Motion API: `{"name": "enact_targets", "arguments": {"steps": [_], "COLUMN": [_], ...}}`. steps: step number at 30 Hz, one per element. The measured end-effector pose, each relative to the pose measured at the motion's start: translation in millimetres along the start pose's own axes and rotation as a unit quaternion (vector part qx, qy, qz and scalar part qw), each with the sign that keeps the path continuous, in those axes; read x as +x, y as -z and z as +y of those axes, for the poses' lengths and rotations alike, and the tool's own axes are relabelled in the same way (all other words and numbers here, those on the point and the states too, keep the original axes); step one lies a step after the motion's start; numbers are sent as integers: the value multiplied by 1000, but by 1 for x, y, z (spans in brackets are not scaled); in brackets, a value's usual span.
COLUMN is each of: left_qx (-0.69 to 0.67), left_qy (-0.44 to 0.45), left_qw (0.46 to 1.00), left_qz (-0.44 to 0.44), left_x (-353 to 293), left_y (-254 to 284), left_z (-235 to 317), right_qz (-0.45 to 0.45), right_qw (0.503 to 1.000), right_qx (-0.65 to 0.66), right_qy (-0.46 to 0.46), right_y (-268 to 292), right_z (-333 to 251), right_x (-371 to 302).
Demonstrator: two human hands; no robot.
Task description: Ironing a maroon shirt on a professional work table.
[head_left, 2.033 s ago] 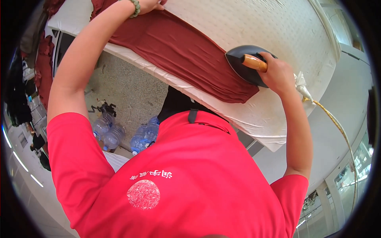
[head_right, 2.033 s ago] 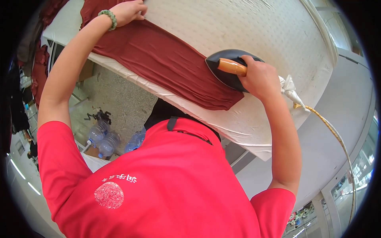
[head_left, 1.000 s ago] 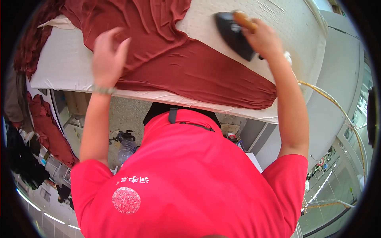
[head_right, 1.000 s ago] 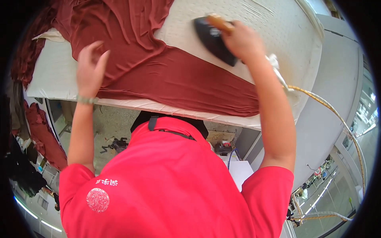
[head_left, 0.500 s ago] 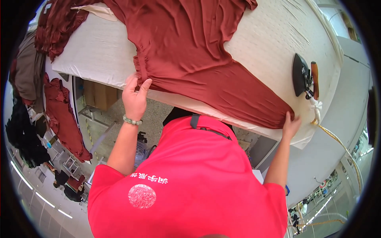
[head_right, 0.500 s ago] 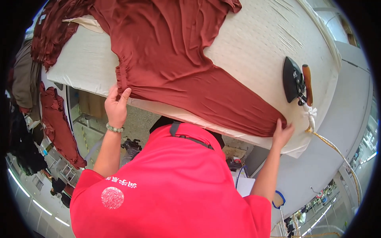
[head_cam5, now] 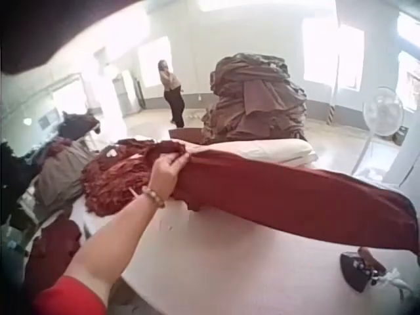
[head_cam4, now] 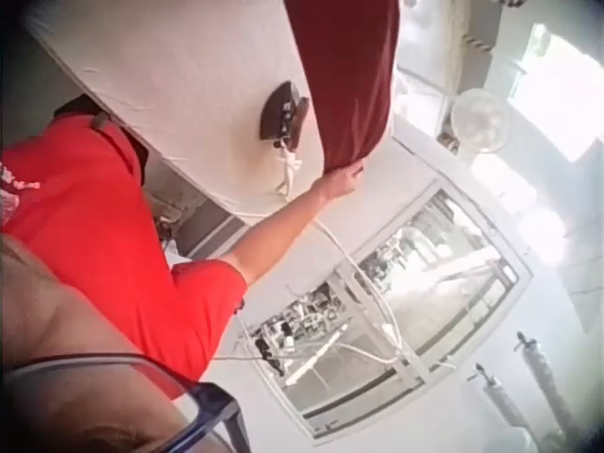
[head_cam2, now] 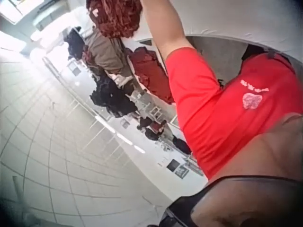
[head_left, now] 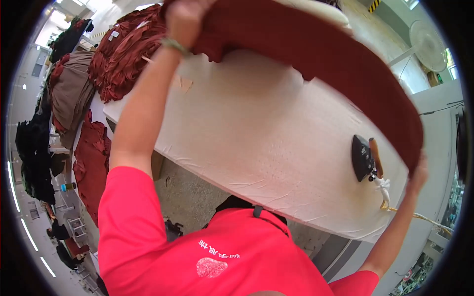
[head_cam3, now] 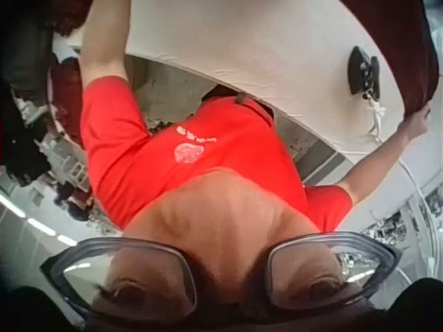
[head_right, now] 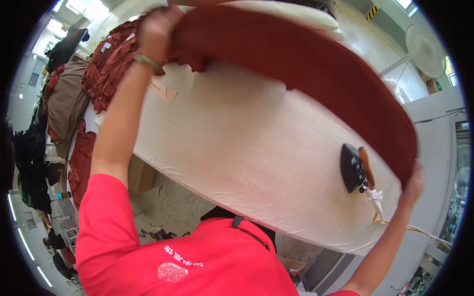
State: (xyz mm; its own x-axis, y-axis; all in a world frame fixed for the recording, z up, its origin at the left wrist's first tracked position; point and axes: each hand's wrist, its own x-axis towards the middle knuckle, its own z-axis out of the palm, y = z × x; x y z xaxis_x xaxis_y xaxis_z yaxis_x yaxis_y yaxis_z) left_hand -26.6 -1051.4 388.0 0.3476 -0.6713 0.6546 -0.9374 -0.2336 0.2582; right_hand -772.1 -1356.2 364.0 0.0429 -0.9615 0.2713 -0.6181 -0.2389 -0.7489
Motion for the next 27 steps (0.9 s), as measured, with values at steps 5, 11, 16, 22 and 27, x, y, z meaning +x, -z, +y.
{"name": "enact_targets", "arguments": {"steps": [5, 11, 16, 22, 27], "left_qx": [-155, -152, -93, -202, -322], "left_qy": [338, 471, 457, 524, 612], "left_qw": [906, 860, 869, 808, 705], "left_qz": [-200, -126, -164, -178, -158], "left_x": [-253, -374, -389, -413, -403], "left_y": [-69, -41, -10, -3, -7], "left_z": [67, 146, 185, 181, 173], "right_qz": [-114, -173, -130, -236, -122], "right_qw": [949, 888, 858, 804, 880], "right_qx": [-287, -421, -495, -543, -318], "right_qy": [61, 63, 34, 47, 331], "right_y": [-17, -9, -15, -5, -93], "right_z": [120, 185, 236, 157, 37], "right_x": [-109, -212, -233, -233, -154]}}
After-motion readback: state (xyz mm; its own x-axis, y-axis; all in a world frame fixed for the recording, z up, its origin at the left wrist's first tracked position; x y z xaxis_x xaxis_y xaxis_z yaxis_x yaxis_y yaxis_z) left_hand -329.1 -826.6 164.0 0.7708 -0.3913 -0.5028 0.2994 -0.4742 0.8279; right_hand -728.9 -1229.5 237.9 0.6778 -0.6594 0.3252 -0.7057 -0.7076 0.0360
